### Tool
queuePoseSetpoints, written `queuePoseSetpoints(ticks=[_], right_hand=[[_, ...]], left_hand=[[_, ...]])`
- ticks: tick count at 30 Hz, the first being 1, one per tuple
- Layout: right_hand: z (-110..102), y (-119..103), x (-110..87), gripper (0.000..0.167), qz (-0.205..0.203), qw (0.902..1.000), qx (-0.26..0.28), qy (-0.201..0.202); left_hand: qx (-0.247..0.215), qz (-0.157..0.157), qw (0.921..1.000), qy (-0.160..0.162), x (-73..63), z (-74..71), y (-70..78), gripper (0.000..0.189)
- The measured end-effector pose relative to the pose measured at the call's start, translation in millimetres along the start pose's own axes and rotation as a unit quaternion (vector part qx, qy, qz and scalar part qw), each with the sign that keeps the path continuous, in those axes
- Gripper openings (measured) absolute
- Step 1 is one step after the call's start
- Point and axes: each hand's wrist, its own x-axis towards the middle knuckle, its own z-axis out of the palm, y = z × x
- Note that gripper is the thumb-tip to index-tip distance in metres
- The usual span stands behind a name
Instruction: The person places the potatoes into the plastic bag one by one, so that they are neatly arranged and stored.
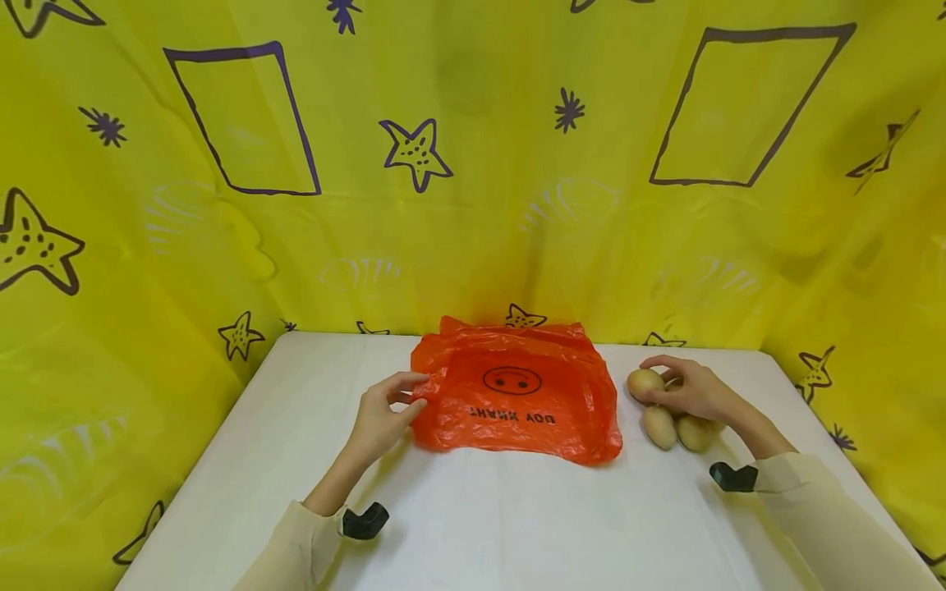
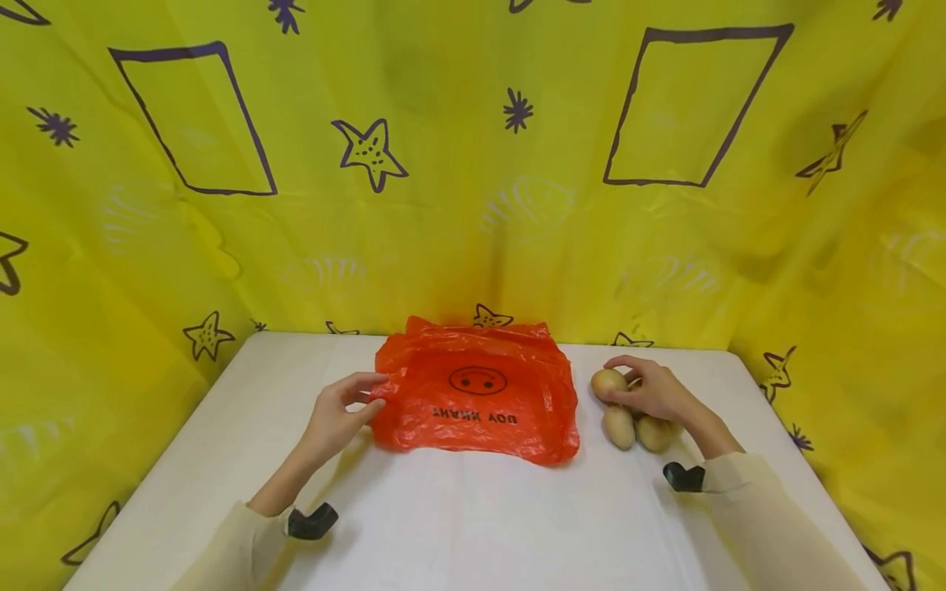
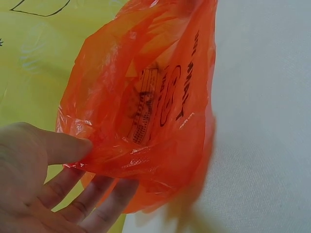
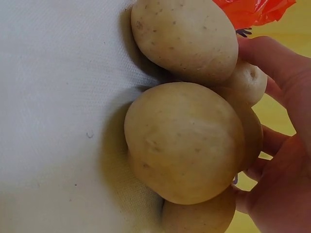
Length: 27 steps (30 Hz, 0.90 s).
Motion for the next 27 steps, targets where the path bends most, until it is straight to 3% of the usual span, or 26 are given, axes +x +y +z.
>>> queuePoseSetpoints(ticks=[19,27], right_hand=[[-18,-14,-13.0,0.048,-0.037,0.9984,-0.009,0.041],[-21,-16,-20.1,0.048,-0.052,0.9972,-0.010,0.053]], left_hand=[[-0.003,-0.050,0.9988,-0.003,-0.3,1.3,5.2,0.034],[-0.004,-0.048,0.9988,-0.001,0.6,1.6,4.6,0.035]])
